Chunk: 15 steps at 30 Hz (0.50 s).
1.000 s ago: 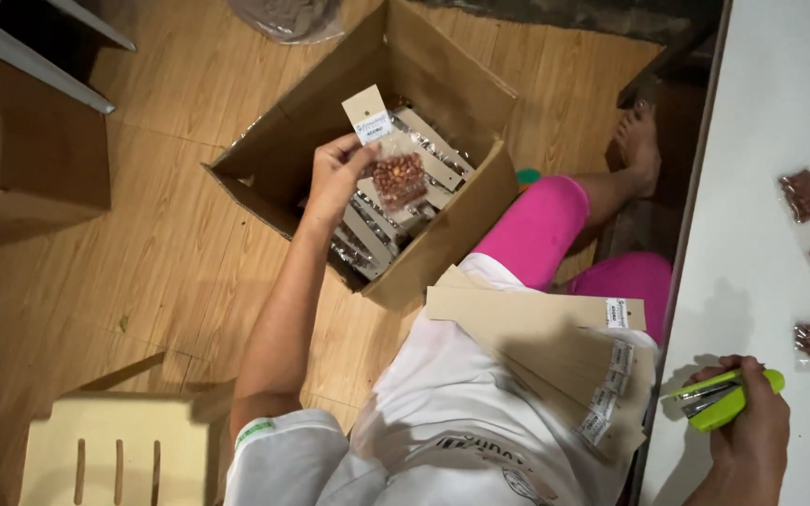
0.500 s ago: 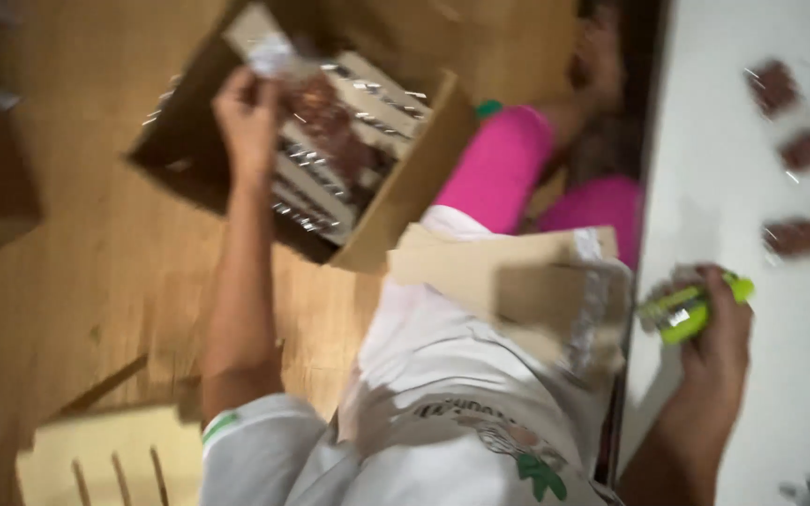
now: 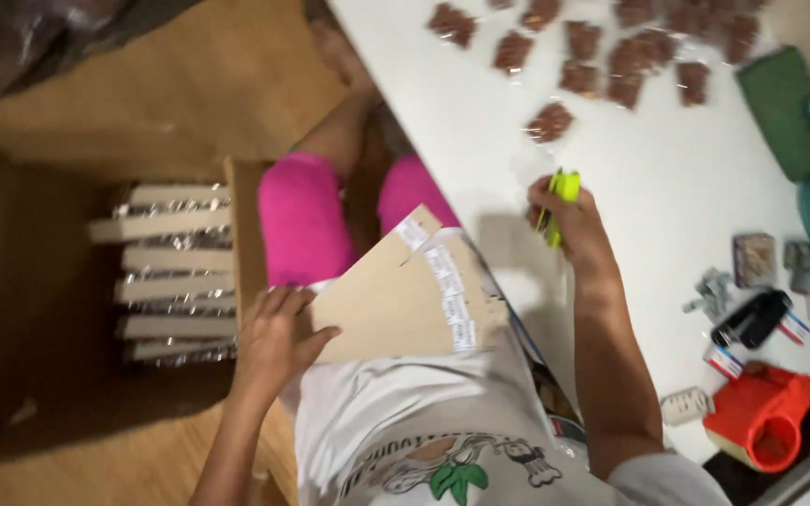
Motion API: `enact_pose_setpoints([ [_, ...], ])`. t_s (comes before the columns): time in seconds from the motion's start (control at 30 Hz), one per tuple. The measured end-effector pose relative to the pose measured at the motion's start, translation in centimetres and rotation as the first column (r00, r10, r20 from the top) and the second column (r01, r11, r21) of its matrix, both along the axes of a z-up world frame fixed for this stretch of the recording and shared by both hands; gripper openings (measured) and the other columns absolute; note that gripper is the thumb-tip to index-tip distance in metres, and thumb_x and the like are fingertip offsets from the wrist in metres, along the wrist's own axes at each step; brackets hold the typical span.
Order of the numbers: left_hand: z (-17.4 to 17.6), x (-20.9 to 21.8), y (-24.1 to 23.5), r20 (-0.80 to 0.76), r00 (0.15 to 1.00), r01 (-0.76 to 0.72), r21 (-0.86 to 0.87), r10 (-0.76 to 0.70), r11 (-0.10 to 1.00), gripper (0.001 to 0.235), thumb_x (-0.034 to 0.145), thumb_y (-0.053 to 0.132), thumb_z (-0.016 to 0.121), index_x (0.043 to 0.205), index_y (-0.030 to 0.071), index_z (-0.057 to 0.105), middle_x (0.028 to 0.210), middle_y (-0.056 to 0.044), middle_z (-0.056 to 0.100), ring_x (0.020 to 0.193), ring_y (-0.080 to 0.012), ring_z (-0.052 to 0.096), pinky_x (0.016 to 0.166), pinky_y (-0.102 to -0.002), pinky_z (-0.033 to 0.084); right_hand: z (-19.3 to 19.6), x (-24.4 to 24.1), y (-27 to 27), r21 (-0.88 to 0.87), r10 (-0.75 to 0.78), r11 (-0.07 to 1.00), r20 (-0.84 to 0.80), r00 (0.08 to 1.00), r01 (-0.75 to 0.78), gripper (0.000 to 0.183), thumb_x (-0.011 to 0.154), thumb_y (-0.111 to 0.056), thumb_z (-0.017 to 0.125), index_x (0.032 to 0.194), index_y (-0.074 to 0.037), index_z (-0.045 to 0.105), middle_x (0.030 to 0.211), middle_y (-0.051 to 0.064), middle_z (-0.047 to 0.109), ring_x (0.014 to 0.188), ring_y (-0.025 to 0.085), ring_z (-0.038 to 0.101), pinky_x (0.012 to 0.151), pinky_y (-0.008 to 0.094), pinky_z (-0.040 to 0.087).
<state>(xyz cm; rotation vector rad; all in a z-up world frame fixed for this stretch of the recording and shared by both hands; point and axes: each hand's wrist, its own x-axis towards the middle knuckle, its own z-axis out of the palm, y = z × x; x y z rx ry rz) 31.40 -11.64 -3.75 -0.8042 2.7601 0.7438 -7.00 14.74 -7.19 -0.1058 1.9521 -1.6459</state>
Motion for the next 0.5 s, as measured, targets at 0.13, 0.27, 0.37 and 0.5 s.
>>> enact_pose_setpoints([
  [0.13, 0.6, 0.6, 0.8, -0.140, 0.984, -0.118, -0.054, 0.110, 0.992, 0.047, 0.073, 0.056, 0.085, 0.109, 0.028, 0.075, 0.115, 0.005, 0.070, 0.110, -0.0243, 0.065, 0.094, -0.038, 0.053, -3.4, -7.5, 2.2, 0.300, 0.044, 0.951, -0.364, 0.930, 0.073, 0.023, 0.087, -0.031, 0.078, 0.094, -0.011, 0.070, 0.066, 0.011, 0.064, 0.061, 0.024, 0.067, 0.055, 0.036, 0.049],
  [0.27, 0.0, 1.7, 0.9, -0.176, 0.967, -0.187, 0.002, 0.184, 0.982, 0.051, 0.074, 0.044, 0.087, 0.118, 0.023, 0.073, 0.116, -0.002, 0.071, 0.110, -0.0333, 0.067, 0.095, -0.047, 0.056, -2.0, -10.2, 0.4, 0.635, 0.153, 0.741, -0.480, 0.864, 0.221, 0.067, 0.087, -0.071, 0.075, 0.104, -0.007, 0.072, 0.092, 0.020, 0.072, 0.094, 0.044, 0.071, 0.078, 0.051, 0.056],
  [0.37, -0.5, 1.7, 0.8, -0.147, 0.973, -0.181, -0.028, 0.176, 0.983, 0.048, 0.078, 0.041, 0.085, 0.121, 0.022, 0.074, 0.114, -0.005, 0.071, 0.110, -0.0334, 0.069, 0.102, -0.045, 0.053, 2.0, -8.7, -2.2, 0.588, 0.238, 0.769, -0.630, 0.739, 0.253, 0.044, 0.091, -0.014, 0.079, 0.130, -0.008, 0.059, 0.139, 0.019, 0.047, 0.115, 0.052, 0.062, 0.099, 0.062, 0.053],
  [0.5, 1.0, 1.2, 0.9, -0.215, 0.958, -0.189, 0.023, 0.190, 0.982, 0.044, 0.078, 0.027, 0.087, 0.120, 0.022, 0.076, 0.107, -0.006, 0.071, 0.109, -0.0331, 0.068, 0.097, -0.044, 0.054, 0.1, -8.4, -1.7, 0.684, 0.444, 0.721, -0.582, 0.681, 0.114, 0.050, 0.082, 0.005, 0.072, 0.129, -0.011, 0.064, 0.122, 0.012, 0.060, 0.108, 0.045, 0.067, 0.095, 0.053, 0.055],
])
